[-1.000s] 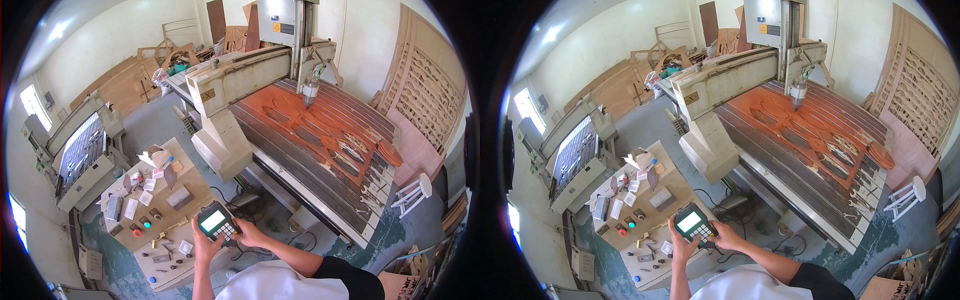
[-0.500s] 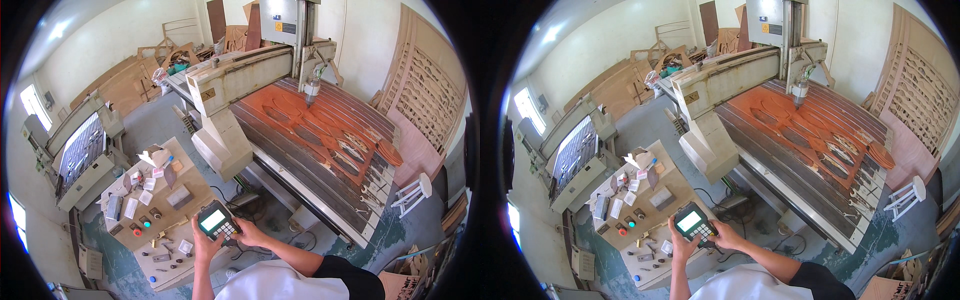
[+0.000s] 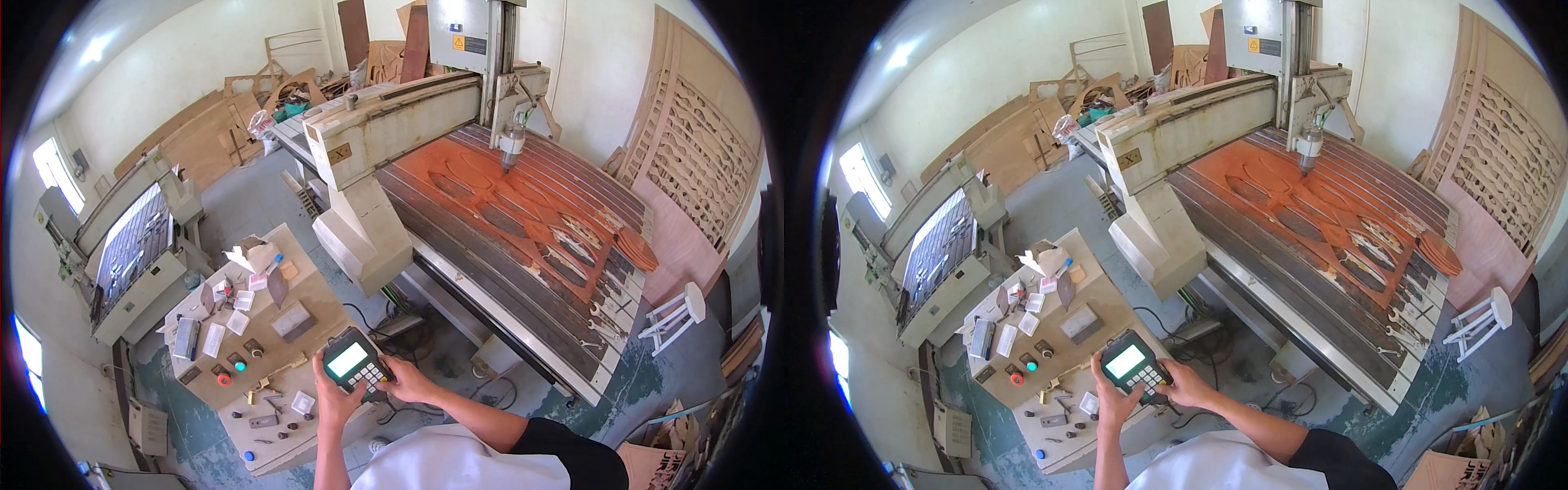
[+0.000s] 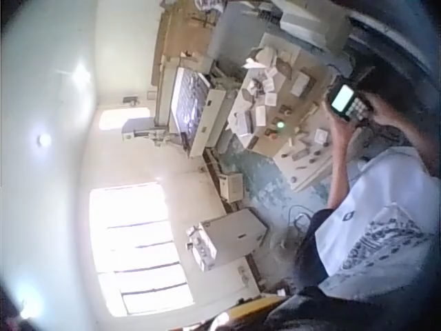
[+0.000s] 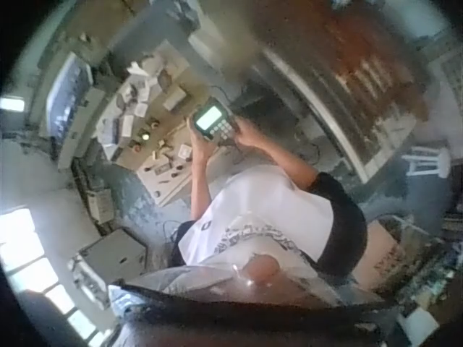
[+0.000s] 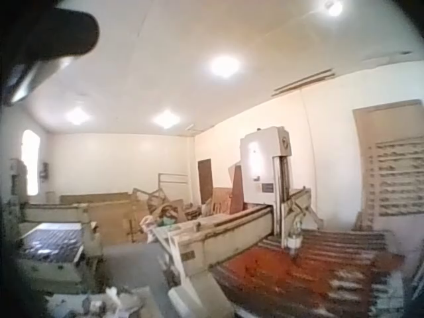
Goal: Operating a CNC wood cutting machine using a handheld controller.
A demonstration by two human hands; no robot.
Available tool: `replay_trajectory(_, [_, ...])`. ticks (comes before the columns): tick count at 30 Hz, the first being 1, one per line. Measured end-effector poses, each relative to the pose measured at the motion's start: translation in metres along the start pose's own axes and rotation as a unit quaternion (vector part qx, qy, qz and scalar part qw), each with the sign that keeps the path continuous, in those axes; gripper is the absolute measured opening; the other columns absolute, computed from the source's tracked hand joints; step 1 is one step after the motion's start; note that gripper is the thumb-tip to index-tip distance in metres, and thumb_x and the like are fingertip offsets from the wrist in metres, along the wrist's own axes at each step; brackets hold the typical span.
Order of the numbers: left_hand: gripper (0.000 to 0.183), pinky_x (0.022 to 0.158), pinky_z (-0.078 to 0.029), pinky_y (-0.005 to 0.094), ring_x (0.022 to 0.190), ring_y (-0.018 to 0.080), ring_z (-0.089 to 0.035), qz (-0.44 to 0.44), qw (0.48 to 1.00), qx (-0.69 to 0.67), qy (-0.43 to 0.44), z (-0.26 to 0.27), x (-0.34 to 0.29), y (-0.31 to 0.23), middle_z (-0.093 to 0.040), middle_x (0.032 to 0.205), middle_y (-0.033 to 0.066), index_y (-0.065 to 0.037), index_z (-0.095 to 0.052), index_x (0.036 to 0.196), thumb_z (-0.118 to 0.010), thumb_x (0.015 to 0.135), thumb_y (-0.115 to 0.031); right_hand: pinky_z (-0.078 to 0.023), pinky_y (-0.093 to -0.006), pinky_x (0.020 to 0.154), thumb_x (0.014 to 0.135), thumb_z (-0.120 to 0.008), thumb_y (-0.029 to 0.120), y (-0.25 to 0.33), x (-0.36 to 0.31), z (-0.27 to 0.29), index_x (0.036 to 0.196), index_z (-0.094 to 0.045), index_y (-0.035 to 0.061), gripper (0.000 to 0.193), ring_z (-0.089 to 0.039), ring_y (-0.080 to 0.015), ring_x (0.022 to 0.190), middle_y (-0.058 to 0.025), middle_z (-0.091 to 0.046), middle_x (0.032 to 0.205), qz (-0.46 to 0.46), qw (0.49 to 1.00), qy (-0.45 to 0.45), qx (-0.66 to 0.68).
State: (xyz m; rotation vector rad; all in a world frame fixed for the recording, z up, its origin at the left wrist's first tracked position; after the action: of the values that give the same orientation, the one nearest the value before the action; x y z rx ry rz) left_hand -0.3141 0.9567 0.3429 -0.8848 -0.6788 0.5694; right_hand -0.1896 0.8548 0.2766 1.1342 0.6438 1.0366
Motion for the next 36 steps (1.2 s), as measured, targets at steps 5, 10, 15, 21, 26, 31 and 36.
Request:
replay_trajectory(5, [0.099, 0.090, -0.051, 0.0395, 0.103, 0.0320, -0.062, 0.008, 1.000, -0.006, 0.005, -0.001, 0.000, -0.003, -0.059, 0.114, 0.0213, -0.004, -0.014, 0.143, -0.075, 0.065, 0.001, -0.056, -0.0388, 0.073, 0.080, -0.075, 0.010, -0.006, -0.001, -0.002, 0.130, -0.047, -0.0035, 0.059, -0.068, -0.0336, 0.092, -0.0245, -0.063, 0.110, -0.010, 1.000, -0.002, 0.024])
replay_trajectory(10, [0.099, 0.091, -0.050, 0.0399, 0.103, 0.0323, -0.062, 0.010, 1.000, -0.015, 0.005, -0.001, 0.001, -0.005, -0.059, 0.114, 0.0214, -0.004, -0.014, 0.143, -0.075, 0.065, 0.001, -0.057, -0.0338, 0.072, 0.081, -0.075, 0.007, -0.008, 0.000, -0.004, 0.133, -0.044, -0.0040, 0.062, -0.064, -0.0235, 0.097, -0.0174, -0.061, 0.114, -0.021, 0.999, 0.017, 0.025])
replay_trajectory(15, [0.099, 0.090, -0.051, 0.0399, 0.101, 0.0318, -0.063, 0.006, 1.000, -0.002, -0.001, -0.001, 0.000, -0.002, -0.059, 0.113, 0.0215, -0.005, -0.015, 0.143, -0.075, 0.065, 0.001, -0.057, -0.0338, 0.072, 0.081, -0.075, 0.007, -0.009, 0.000, -0.005, 0.133, -0.044, -0.0041, 0.061, -0.064, -0.0234, 0.097, -0.0174, -0.061, 0.115, -0.015, 0.999, 0.015, 0.024])
replay_trajectory(21, [0.098, 0.087, -0.052, 0.0389, 0.099, 0.0306, -0.064, 0.002, 1.000, -0.010, 0.000, -0.002, 0.000, 0.000, -0.060, 0.111, 0.0214, -0.004, -0.015, 0.143, -0.075, 0.065, 0.001, -0.057, -0.0362, 0.072, 0.081, -0.075, 0.009, -0.004, -0.001, -0.002, 0.131, -0.045, -0.0043, 0.060, -0.066, -0.0285, 0.094, -0.0205, -0.062, 0.112, -0.004, 1.000, 0.006, 0.018])
replay_trajectory(26, [0.098, 0.089, -0.051, 0.0385, 0.100, 0.0301, -0.063, -0.003, 1.000, -0.008, -0.003, -0.001, 0.000, -0.002, -0.060, 0.111, 0.0205, -0.004, -0.015, 0.143, -0.075, 0.065, 0.001, -0.056, -0.0384, 0.072, 0.080, -0.075, 0.010, 0.001, -0.001, 0.001, 0.130, -0.046, -0.0039, 0.059, -0.067, -0.0338, 0.094, -0.0235, -0.063, 0.109, 0.008, 1.000, -0.007, 0.030])
replay_trajectory(31, [0.098, 0.090, -0.050, 0.0386, 0.101, 0.0301, -0.062, 0.008, 1.000, -0.022, 0.001, -0.001, 0.001, -0.007, -0.059, 0.111, 0.0205, -0.004, -0.015, 0.143, -0.075, 0.065, 0.001, -0.057, -0.0385, 0.072, 0.080, -0.075, 0.010, 0.003, -0.001, 0.002, 0.130, -0.046, -0.0039, 0.059, -0.067, -0.0344, 0.094, -0.0234, -0.063, 0.111, 0.004, 1.000, 0.000, 0.011])
replay_trajectory(36, [0.098, 0.090, -0.050, 0.0387, 0.101, 0.0302, -0.062, 0.008, 1.000, -0.009, -0.001, -0.001, 0.000, -0.008, -0.059, 0.112, 0.0208, -0.003, -0.015, 0.142, -0.075, 0.065, 0.000, -0.057, -0.0386, 0.073, 0.080, -0.075, 0.010, 0.001, -0.001, 0.001, 0.130, -0.046, -0.0041, 0.059, -0.067, -0.0340, 0.095, -0.0234, -0.063, 0.111, 0.001, 1.000, -0.001, 0.015])
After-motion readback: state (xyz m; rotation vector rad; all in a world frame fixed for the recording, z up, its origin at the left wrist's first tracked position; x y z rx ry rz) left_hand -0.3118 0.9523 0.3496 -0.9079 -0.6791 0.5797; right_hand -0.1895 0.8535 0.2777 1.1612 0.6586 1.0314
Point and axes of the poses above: each hand's wrist, its own x-axis towards the middle knuckle, its own z-axis out of the back of the hand, y = z × x, the point moved 8 cm from there along x, towards the middle knuckle
